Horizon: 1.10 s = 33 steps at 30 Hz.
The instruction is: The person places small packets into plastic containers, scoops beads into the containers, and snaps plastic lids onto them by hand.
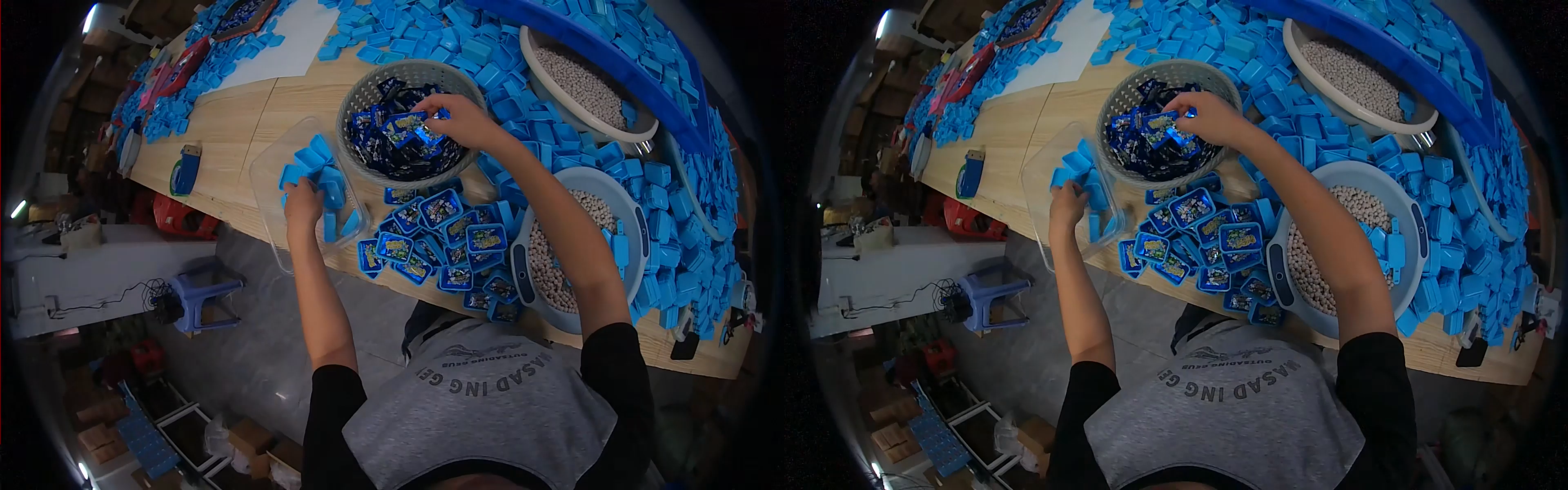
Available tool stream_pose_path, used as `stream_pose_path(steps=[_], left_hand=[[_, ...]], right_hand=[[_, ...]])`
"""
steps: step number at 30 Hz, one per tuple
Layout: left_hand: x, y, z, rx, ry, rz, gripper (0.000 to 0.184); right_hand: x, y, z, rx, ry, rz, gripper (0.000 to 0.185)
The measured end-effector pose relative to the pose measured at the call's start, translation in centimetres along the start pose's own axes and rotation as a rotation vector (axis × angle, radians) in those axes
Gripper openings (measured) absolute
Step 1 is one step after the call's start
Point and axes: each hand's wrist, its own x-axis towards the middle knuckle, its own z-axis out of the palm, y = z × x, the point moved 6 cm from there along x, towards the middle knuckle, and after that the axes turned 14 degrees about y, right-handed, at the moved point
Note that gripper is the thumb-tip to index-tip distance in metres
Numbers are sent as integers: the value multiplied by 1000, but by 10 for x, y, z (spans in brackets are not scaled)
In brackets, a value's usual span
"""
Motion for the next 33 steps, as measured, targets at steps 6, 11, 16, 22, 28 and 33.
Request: stream_pose_path(steps=[6,11,16,22,28,33], left_hand=[[-12,5,22,-69,-193,177,23],[-11,3,-27,-279,136,-95,27],[-50,73,-75,-1046,124,5,16],[-84,117,-74,-1651,-212,-170,30],[-92,128,-66,-1969,-183,-209,30],[-91,118,-59,-1810,-49,-283,18]], right_hand=[[-4,-6,-4,67,12,-1,23],[-10,-28,-3,153,56,49,21],[-23,-84,14,237,-95,-32,21],[-34,-114,17,95,95,-142,14],[-46,-122,19,25,229,-275,16],[-45,-133,5,29,296,-388,24]])
